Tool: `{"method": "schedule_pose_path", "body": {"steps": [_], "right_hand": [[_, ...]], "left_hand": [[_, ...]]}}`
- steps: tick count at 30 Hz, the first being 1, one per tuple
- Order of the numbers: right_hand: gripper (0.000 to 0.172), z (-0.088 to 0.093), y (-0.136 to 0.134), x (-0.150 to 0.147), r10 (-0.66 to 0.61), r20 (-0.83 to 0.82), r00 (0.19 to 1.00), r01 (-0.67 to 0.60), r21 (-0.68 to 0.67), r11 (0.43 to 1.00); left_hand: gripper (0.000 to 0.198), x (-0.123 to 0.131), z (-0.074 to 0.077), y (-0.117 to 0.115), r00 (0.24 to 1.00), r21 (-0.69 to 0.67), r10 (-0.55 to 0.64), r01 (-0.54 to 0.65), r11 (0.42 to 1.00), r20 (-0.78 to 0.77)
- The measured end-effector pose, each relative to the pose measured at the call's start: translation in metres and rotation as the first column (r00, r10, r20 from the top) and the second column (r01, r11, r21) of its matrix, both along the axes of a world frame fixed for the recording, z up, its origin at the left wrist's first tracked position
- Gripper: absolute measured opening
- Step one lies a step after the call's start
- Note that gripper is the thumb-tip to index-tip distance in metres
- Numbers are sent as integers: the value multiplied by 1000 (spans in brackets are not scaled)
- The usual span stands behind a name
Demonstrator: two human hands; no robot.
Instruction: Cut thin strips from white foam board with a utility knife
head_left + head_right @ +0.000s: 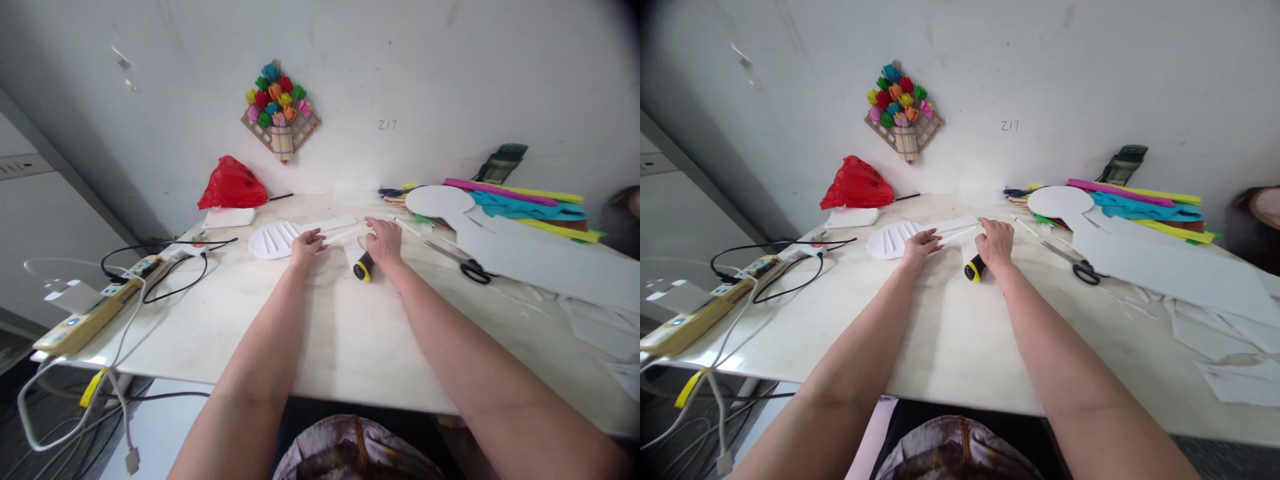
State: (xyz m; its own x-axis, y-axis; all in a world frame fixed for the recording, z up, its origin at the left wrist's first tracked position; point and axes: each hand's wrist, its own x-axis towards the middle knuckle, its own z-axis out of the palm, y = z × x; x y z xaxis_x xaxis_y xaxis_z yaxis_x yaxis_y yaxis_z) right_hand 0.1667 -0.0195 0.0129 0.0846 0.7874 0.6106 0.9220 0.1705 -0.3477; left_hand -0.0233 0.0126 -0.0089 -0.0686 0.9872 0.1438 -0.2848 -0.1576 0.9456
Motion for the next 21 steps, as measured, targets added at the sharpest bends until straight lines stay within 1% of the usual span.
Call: {"method": "schedule_pose_path", "body": {"steps": [2,4,6,9,11,14,17,19,21], "right_hand": [[45,-1,0,-4,105,-29,994,-105,5,994],[40,-3,1,-6,175,-7,985,-175,-9,985],[33,-5,3,-6,196,29,980,-196,-29,980],[28,-7,5,-6,205,55,977,-203,-37,978],[26,-8,6,-7,217,56,975,-215,-39,976],[22,-7,4,-12,222,57,973,-220,-45,974],[21,-5,1,-18,213,78,974,-210,-48,977],[20,-4,-1,-21,215,101,971,-211,-47,976],[19,-3,-2,-24,225,120,967,-221,-41,974]], "left_hand": [[25,1,0,2,999,48,13,-11,999,-37],[26,1,1,2,998,85,28,-23,996,-62],[28,0,3,1,997,111,48,-41,993,-58],[35,0,7,-1,998,129,62,-65,990,26],[42,0,9,-4,992,102,52,-64,993,118],[54,2,12,-8,971,5,37,-39,999,236],[63,6,12,-11,962,-56,11,4,998,273],[60,8,11,-12,963,-62,-17,35,997,270],[47,9,10,-12,964,-60,-38,56,997,263]]}}
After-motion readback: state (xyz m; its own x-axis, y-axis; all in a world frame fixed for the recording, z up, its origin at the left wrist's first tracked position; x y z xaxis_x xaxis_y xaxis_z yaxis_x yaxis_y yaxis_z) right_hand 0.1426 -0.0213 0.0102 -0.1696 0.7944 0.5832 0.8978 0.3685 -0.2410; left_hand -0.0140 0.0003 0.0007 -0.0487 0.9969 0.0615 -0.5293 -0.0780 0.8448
